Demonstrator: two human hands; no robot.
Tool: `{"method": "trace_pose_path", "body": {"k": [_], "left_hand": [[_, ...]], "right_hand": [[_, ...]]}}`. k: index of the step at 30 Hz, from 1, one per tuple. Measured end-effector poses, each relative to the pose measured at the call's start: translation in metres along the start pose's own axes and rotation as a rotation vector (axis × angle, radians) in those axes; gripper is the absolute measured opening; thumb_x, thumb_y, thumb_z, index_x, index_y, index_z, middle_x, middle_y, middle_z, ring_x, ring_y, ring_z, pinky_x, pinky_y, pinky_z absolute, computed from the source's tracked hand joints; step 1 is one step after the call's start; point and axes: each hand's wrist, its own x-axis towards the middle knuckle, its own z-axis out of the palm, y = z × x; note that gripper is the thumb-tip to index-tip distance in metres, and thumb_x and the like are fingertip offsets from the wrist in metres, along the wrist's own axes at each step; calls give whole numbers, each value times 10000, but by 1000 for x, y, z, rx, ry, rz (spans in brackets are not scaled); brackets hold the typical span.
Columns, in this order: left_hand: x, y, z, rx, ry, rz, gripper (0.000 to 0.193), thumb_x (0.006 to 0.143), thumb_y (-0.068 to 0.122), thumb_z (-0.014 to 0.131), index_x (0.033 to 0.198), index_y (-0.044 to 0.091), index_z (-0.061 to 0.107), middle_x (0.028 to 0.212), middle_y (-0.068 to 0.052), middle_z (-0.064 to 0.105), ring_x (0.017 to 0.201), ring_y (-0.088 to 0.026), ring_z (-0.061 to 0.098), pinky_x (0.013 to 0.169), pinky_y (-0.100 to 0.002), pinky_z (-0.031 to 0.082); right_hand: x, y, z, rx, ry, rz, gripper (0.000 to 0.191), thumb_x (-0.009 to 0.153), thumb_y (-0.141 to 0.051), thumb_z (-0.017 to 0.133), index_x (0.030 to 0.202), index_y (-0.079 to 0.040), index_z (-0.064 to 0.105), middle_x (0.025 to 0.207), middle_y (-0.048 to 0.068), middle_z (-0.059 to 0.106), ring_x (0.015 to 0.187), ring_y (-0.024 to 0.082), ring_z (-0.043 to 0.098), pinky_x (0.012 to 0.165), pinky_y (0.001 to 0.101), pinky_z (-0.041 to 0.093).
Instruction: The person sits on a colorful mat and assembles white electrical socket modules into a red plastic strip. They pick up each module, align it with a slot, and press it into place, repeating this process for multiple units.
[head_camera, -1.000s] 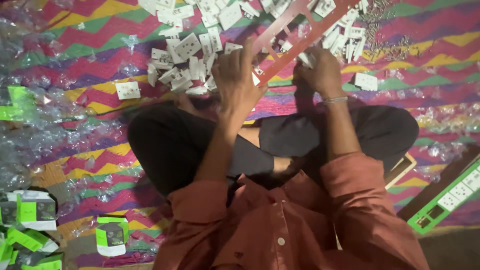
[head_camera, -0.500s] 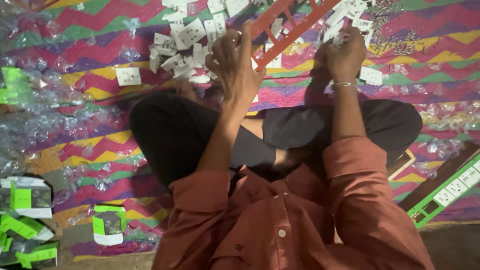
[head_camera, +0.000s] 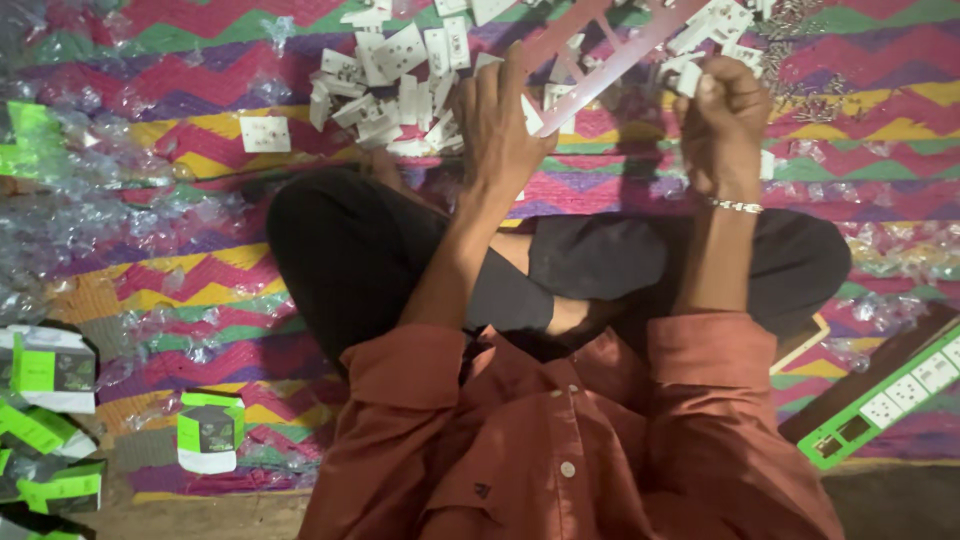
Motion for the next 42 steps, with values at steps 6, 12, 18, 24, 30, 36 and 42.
{"method": "trace_pose_path", "body": {"k": [6, 12, 18, 24, 30, 36, 42], "left_hand": [[-2, -3, 2, -5, 1, 25, 993, 645, 251, 949, 1463, 67, 418, 1237, -151, 514, 1140, -374, 500, 995, -534, 401], [-2, -2, 2, -14, -34, 17, 963, 668, 230, 943, 1468, 72, 430, 1260, -123, 520, 1148, -361, 507, 1002, -525, 414], [-1, 2, -6, -16, -101, 33, 994, 603, 216, 967, 1445, 79, 457, 1259, -112, 516, 1178, -334, 492, 995, -526, 395], [2, 8, -14, 51, -220, 165, 954, 552, 167, 964, 1392, 133, 515, 1284, -61, 539, 1244, -299, 467, 1005, -582, 344], [-4, 20, -16, -39, -254, 211, 919, 588, 171, 946, 1402, 140, 522, 1324, -18, 559, 1238, -275, 474, 1018, -582, 323], [-1, 23, -17, -140, -236, 167, 926, 590, 224, 940, 1396, 79, 506, 1299, -46, 561, 1199, -309, 467, 982, -526, 350], [-3, 21, -15, -136, -184, 235, 778, 744, 187, 911, 1412, 77, 528, 1317, -26, 559, 1206, -276, 476, 999, -484, 358]], "right_hand": [[-3, 6, 12, -44, -15, 34, 279, 1042, 113, 652, 1291, -11, 677, 1265, 103, 720, 1126, 170, 692, 1004, 319, 578], [-5, 2, 23, -11, -23, 41, 321, 1031, 157, 645, 1309, -2, 653, 1287, 138, 706, 1190, 193, 695, 993, 288, 574], [-5, 3, 20, -34, -75, 35, 191, 1083, 186, 689, 1168, 17, 668, 1117, 130, 736, 988, 156, 707, 893, 263, 569], [-6, -4, 34, -265, -102, 101, 345, 1006, 89, 691, 1336, -12, 671, 1096, 90, 742, 930, 140, 717, 808, 288, 598], [-15, 6, 68, -870, -321, 24, 320, 1056, 16, 671, 1374, 3, 643, 1240, 69, 628, 939, 75, 659, 759, 215, 563], [-15, 13, 84, -1140, -299, -353, 278, 1053, 6, 693, 1330, -12, 712, 1185, 134, 571, 1098, 244, 566, 940, 348, 499], [-14, 11, 81, -1170, -317, -369, 182, 1055, -18, 680, 1231, 13, 718, 1165, 108, 672, 1086, 257, 611, 935, 364, 494]]}}
